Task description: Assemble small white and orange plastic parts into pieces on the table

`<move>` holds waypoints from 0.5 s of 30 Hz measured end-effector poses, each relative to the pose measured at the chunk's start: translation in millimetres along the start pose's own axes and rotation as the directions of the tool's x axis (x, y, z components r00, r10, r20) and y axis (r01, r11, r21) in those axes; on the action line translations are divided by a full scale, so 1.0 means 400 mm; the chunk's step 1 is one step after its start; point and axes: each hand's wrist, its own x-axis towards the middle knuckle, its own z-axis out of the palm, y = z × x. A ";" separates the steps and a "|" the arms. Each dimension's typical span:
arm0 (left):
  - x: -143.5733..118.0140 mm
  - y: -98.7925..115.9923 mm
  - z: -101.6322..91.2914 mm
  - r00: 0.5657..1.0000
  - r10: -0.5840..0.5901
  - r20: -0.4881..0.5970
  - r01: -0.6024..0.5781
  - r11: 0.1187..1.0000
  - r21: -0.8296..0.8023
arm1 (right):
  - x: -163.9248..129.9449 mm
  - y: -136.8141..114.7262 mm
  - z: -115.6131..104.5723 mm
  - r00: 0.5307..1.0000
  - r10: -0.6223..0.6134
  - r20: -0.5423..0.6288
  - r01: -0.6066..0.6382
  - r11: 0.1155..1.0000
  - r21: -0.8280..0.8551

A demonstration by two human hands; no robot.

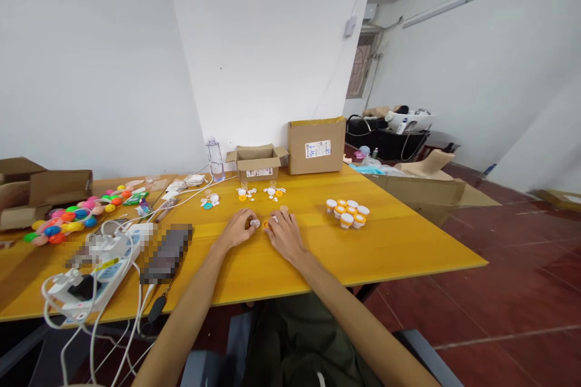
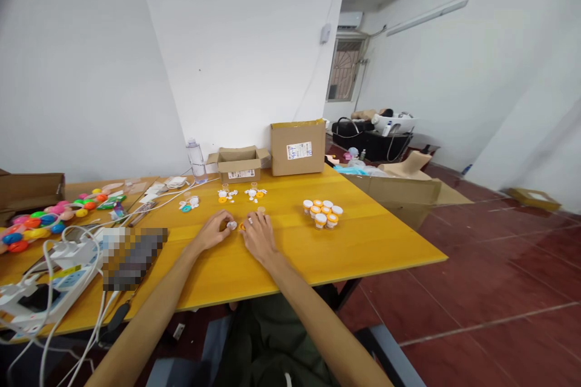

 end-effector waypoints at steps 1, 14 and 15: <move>0.001 0.001 -0.001 1.000 -0.004 -0.002 0.004 1.000 0.002 | 0.000 0.000 0.000 1.000 -0.001 0.002 0.001 1.000 -0.001; 0.002 0.002 0.000 1.000 0.010 -0.004 -0.010 1.000 -0.006 | 0.002 -0.004 0.000 1.000 -0.021 -0.002 0.021 1.000 0.018; 0.002 0.002 0.001 1.000 0.009 -0.004 -0.009 1.000 -0.007 | 0.002 -0.005 -0.001 1.000 -0.010 -0.022 0.011 0.999 0.031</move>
